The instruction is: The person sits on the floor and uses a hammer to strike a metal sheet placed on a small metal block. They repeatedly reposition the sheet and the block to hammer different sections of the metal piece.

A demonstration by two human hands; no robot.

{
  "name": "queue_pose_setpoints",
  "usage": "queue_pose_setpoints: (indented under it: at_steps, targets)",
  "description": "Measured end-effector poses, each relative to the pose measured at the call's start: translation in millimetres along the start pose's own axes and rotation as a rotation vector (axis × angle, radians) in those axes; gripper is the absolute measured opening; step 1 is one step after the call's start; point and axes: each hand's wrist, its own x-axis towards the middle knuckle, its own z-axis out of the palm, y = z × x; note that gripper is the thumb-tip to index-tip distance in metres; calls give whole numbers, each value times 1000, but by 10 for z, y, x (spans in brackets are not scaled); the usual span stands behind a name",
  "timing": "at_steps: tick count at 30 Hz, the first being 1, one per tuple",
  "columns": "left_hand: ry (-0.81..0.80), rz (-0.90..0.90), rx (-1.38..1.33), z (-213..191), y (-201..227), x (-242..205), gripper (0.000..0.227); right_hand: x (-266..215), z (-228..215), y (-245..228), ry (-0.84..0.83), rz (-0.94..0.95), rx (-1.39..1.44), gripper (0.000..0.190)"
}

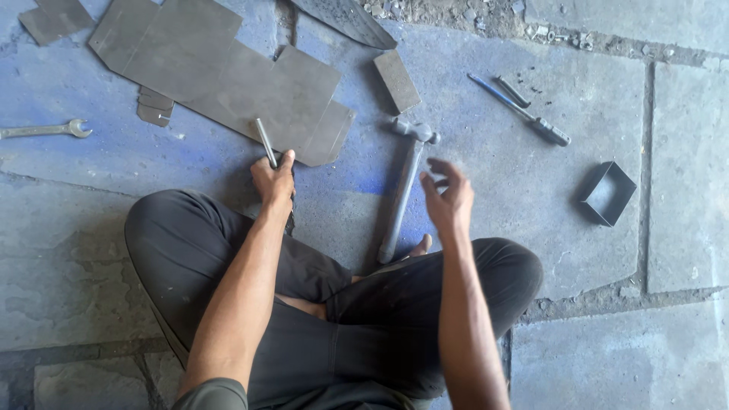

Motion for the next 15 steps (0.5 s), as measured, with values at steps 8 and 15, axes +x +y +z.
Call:
queue_pose_setpoints:
  at_steps: [8, 15]
  targets:
    - [0, 83, 173, -21, 122, -114, 25, -61, 58, -32, -16, 6, -29, 37]
    - [13, 93, 171, -38, 161, -146, 26, -24, 161, -2, -25, 19, -44, 36]
